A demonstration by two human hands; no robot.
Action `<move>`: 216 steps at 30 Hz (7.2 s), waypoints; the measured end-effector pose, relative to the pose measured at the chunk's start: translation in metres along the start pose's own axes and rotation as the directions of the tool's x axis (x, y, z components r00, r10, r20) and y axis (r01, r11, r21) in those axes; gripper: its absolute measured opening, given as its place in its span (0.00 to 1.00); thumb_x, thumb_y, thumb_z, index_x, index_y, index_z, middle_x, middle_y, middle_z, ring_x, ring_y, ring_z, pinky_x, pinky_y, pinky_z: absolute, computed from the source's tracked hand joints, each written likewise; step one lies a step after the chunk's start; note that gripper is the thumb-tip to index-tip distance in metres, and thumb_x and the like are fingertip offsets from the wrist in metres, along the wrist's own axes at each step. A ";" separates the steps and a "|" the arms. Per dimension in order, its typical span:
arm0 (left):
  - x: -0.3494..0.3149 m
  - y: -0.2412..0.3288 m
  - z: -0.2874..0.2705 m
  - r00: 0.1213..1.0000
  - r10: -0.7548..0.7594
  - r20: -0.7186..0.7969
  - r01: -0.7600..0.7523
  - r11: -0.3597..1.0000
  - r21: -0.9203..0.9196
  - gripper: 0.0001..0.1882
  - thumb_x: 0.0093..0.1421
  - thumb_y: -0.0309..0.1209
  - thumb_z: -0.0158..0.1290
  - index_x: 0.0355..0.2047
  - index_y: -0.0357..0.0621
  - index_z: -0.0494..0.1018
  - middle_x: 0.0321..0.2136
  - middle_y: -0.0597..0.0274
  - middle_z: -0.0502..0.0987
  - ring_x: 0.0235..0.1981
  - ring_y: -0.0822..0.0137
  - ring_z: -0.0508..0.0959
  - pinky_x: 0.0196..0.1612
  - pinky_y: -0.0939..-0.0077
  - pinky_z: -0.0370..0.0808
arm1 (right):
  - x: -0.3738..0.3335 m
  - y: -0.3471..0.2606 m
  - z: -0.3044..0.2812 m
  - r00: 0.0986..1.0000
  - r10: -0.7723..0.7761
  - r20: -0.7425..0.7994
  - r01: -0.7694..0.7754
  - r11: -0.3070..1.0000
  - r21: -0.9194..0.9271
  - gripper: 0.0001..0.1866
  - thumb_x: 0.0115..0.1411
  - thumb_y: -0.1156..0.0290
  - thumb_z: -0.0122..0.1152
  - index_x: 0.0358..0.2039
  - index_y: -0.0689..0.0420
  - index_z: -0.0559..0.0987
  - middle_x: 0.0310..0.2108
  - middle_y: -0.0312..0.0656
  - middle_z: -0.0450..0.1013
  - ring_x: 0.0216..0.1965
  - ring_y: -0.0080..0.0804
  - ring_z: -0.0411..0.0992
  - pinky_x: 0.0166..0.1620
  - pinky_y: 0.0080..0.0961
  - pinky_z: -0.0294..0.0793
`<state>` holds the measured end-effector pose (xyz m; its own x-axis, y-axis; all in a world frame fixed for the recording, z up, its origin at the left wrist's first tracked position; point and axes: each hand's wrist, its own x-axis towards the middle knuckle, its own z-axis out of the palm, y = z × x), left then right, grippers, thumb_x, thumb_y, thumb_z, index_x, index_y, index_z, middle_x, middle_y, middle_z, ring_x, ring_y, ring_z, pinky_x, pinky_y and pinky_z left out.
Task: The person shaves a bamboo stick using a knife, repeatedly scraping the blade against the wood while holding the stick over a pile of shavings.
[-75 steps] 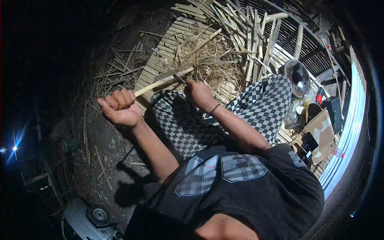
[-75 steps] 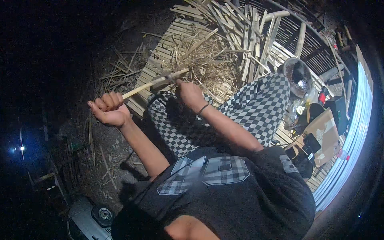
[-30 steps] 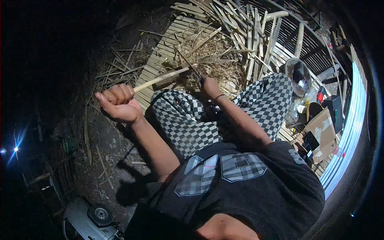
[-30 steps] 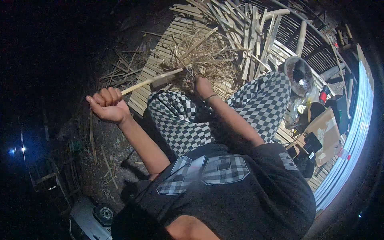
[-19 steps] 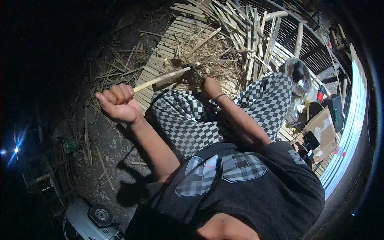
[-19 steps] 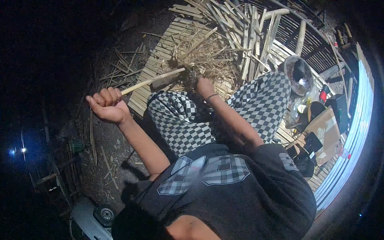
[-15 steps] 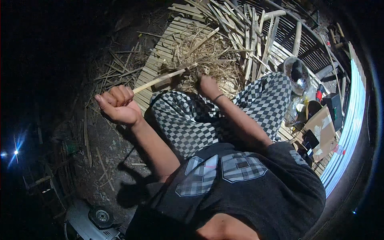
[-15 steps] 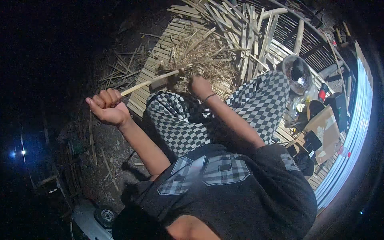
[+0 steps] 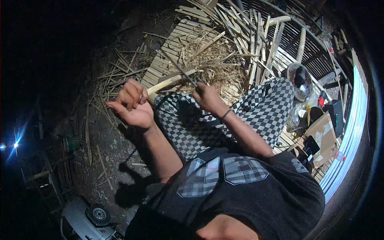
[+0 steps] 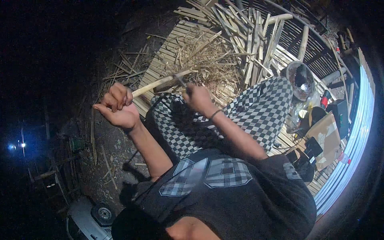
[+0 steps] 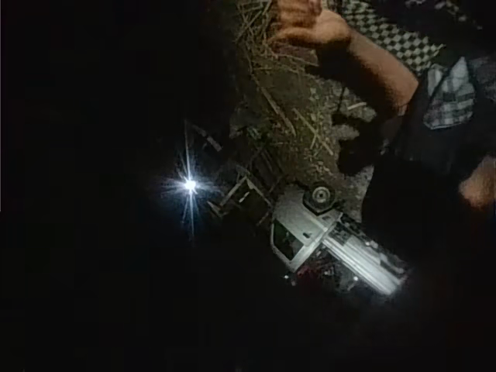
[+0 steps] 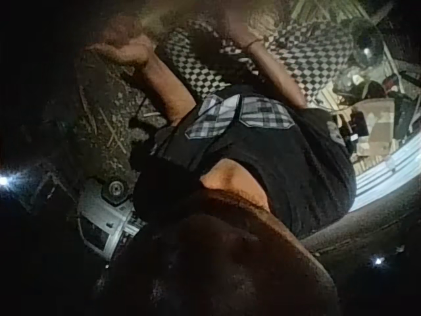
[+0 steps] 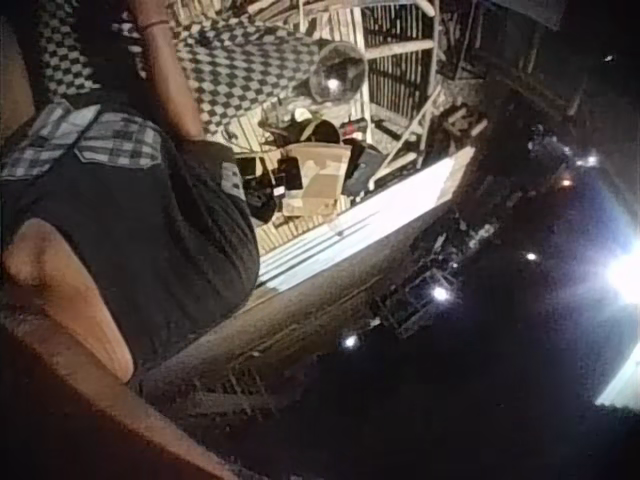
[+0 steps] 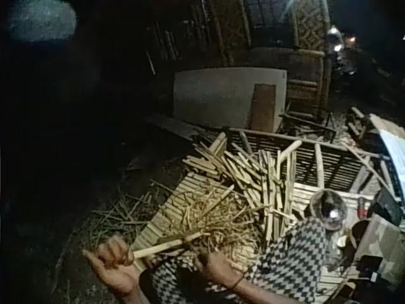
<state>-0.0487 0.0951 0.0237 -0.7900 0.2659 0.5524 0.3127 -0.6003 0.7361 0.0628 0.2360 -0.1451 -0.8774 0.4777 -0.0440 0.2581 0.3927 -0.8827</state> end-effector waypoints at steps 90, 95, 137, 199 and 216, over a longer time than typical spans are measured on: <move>0.011 -0.003 -0.001 0.957 0.062 -0.283 -0.029 0.992 0.119 0.29 0.72 0.53 0.33 0.16 0.55 0.43 0.11 0.73 0.43 0.13 0.77 0.44 0.14 0.81 0.41 | 0.041 0.025 0.021 0.999 -0.034 0.026 0.040 0.957 -0.288 0.17 0.58 0.72 0.53 0.49 0.51 0.75 0.25 0.56 0.75 0.31 0.55 0.76 0.33 0.50 0.75; 0.006 -0.003 -0.001 0.978 0.071 -0.195 -0.050 0.993 0.111 0.29 0.72 0.53 0.32 0.16 0.55 0.43 0.11 0.74 0.44 0.13 0.77 0.44 0.14 0.81 0.41 | 0.025 0.003 0.009 0.994 -0.105 0.041 0.112 0.954 -0.280 0.20 0.55 0.73 0.54 0.51 0.52 0.74 0.26 0.55 0.76 0.33 0.55 0.76 0.37 0.48 0.75; -0.014 0.002 0.004 0.995 -0.050 0.082 0.053 0.998 -0.044 0.35 0.66 0.65 0.29 0.13 0.54 0.45 0.08 0.73 0.46 0.10 0.75 0.44 0.16 0.74 0.40 | 0.011 0.008 0.011 0.996 -0.062 -0.063 0.062 0.998 -0.009 0.09 0.57 0.70 0.59 0.36 0.62 0.74 0.21 0.55 0.74 0.25 0.57 0.74 0.30 0.44 0.73; 0.000 -0.006 -0.006 0.998 -0.056 -0.041 0.056 0.998 -0.011 0.34 0.68 0.62 0.31 0.13 0.54 0.43 0.08 0.74 0.44 0.12 0.75 0.40 0.17 0.75 0.38 | 0.039 0.011 0.014 0.998 -0.064 0.026 0.069 0.962 -0.263 0.13 0.59 0.67 0.55 0.43 0.55 0.76 0.25 0.57 0.75 0.30 0.57 0.76 0.34 0.51 0.74; 0.005 -0.005 -0.001 0.998 -0.066 -0.011 0.066 0.998 0.007 0.34 0.68 0.62 0.32 0.13 0.54 0.45 0.08 0.74 0.44 0.12 0.76 0.41 0.17 0.75 0.39 | 0.036 0.050 0.022 1.000 -0.004 -0.026 -0.004 0.948 -0.318 0.12 0.59 0.67 0.55 0.42 0.56 0.75 0.26 0.56 0.76 0.30 0.58 0.76 0.33 0.52 0.75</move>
<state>-0.0547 0.0983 0.0226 -0.8143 0.2967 0.4988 0.2638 -0.5763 0.7735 0.0352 0.2559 -0.2009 -0.8678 0.4961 -0.0284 0.3769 0.6199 -0.6882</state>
